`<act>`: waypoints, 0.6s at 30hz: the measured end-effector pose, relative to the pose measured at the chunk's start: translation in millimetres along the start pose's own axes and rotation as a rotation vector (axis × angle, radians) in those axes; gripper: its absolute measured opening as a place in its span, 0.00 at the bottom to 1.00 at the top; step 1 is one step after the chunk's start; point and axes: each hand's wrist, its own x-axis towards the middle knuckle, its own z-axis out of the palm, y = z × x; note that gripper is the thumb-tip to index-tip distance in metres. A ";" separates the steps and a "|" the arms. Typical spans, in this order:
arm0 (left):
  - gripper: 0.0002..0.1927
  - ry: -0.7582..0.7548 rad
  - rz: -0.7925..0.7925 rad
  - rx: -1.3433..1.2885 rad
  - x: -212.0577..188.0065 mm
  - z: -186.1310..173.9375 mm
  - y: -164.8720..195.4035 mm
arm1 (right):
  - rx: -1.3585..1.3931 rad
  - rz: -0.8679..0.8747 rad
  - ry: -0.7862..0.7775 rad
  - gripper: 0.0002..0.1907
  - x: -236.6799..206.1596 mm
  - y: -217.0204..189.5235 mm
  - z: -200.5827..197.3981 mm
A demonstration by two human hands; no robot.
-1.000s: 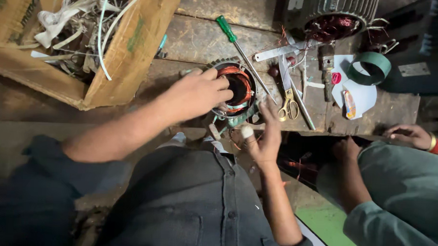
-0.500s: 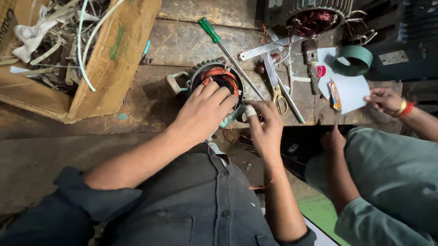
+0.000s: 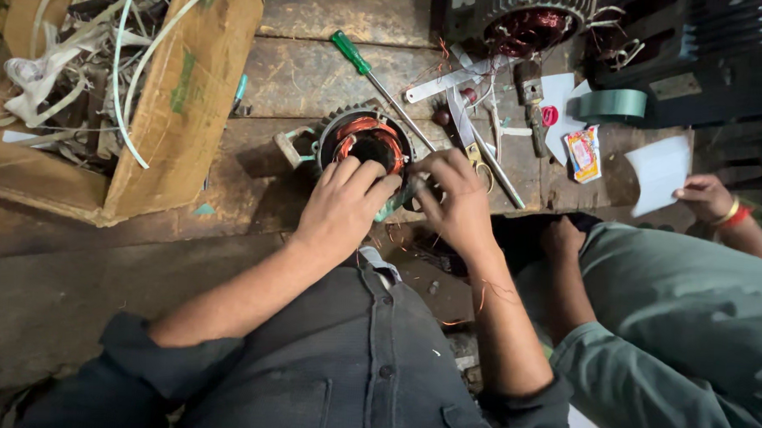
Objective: The person cuts a strip of green insulating sheet with scissors, then fits and presses the strip inside a motor stator, adjusting it around the copper windings. They trim excess material with pliers and drop scraps into a wooden scrap box on the bench.
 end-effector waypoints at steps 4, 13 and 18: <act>0.17 0.053 -0.045 -0.019 0.5 2.9 2.5 | -0.011 -0.063 -0.015 0.20 -1.2 -1.5 -2.1; 0.10 0.103 -0.064 0.013 -0.4 7.0 6.3 | -0.115 -0.385 -0.031 0.20 10.3 20.6 -6.3; 0.13 0.143 -0.051 0.030 -5.6 5.0 12.6 | -0.269 -0.579 -0.102 0.20 22.8 27.7 -18.0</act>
